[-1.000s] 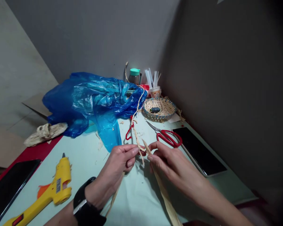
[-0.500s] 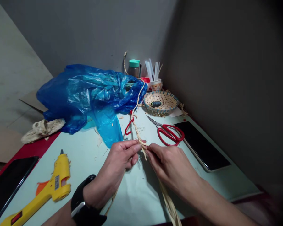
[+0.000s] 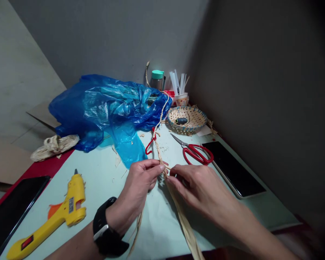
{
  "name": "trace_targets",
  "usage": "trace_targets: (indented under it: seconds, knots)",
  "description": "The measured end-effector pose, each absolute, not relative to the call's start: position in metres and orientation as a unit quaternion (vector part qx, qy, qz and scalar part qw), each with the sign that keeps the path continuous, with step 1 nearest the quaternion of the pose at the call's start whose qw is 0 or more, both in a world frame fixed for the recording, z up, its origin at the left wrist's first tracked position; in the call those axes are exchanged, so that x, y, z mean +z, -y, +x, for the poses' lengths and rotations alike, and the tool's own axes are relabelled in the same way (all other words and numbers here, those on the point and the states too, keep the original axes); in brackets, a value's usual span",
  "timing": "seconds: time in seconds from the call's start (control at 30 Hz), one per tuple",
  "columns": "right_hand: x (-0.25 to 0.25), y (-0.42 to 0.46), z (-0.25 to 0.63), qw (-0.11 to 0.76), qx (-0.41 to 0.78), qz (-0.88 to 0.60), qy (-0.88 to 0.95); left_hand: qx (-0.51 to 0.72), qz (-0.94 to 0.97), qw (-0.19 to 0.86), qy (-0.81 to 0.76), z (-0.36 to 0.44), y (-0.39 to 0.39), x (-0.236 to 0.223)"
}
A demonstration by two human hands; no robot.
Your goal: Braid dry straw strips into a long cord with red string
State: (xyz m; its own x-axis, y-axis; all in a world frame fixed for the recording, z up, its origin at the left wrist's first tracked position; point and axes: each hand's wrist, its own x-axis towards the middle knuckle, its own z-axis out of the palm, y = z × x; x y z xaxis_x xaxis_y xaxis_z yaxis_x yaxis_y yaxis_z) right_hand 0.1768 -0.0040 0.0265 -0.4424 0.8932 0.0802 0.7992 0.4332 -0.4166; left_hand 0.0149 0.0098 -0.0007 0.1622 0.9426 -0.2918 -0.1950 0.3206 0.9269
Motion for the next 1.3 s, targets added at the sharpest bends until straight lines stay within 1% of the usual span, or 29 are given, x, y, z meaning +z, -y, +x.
trace_targets:
  seconds: [0.13,0.17,0.23,0.3,0.5,0.6,0.7,0.77,0.87,1.07,1.2,1.27,1.3]
  knots:
    - [0.026,-0.001,0.185,0.228,0.139,-0.523,0.809,0.434,0.395,0.653,-0.480,0.013,-0.009,0.001]
    - [0.024,-0.002,0.186,0.229,0.148,-0.517,0.811,0.432,0.398,0.651,-0.481,0.013,-0.009,0.001]
    - [0.020,-0.003,0.184,0.206,0.194,-0.499,0.819,0.427,0.409,0.639,-0.492,0.013,-0.009,0.001]
    - [0.017,-0.002,0.182,0.187,0.229,-0.493,0.818,0.425,0.435,0.609,-0.509,0.013,-0.008,0.001]
    - [0.020,0.007,0.179,0.208,0.210,-0.533,0.793,0.419,0.541,0.484,-0.545,0.016,-0.009,-0.009]
    - [0.021,0.012,0.177,0.225,0.199,-0.541,0.785,0.405,0.567,0.468,-0.544,0.018,-0.010,-0.011]
    - [0.021,0.018,0.171,0.236,0.185,-0.545,0.783,0.420,0.573,0.462,-0.531,0.020,-0.009,-0.010]
    - [0.020,0.022,0.164,0.236,0.172,-0.545,0.786,0.439,0.553,0.478,-0.521,0.020,-0.007,-0.009]
    - [0.014,0.029,0.151,0.216,0.137,-0.547,0.797,0.448,0.496,0.534,-0.518,0.019,-0.004,-0.007]
    - [-0.002,0.036,0.134,0.150,0.013,-0.554,0.819,0.428,0.431,0.642,-0.468,0.012,-0.006,-0.008]
    - [-0.010,0.037,0.131,0.142,-0.062,-0.543,0.825,0.427,0.430,0.672,-0.426,0.011,-0.009,-0.007]
    - [-0.008,0.038,0.132,0.132,-0.072,-0.538,0.829,0.421,0.428,0.677,-0.426,0.011,-0.009,-0.006]
    - [-0.006,0.037,0.135,0.130,-0.057,-0.531,0.835,0.419,0.426,0.675,-0.433,0.011,-0.009,-0.006]
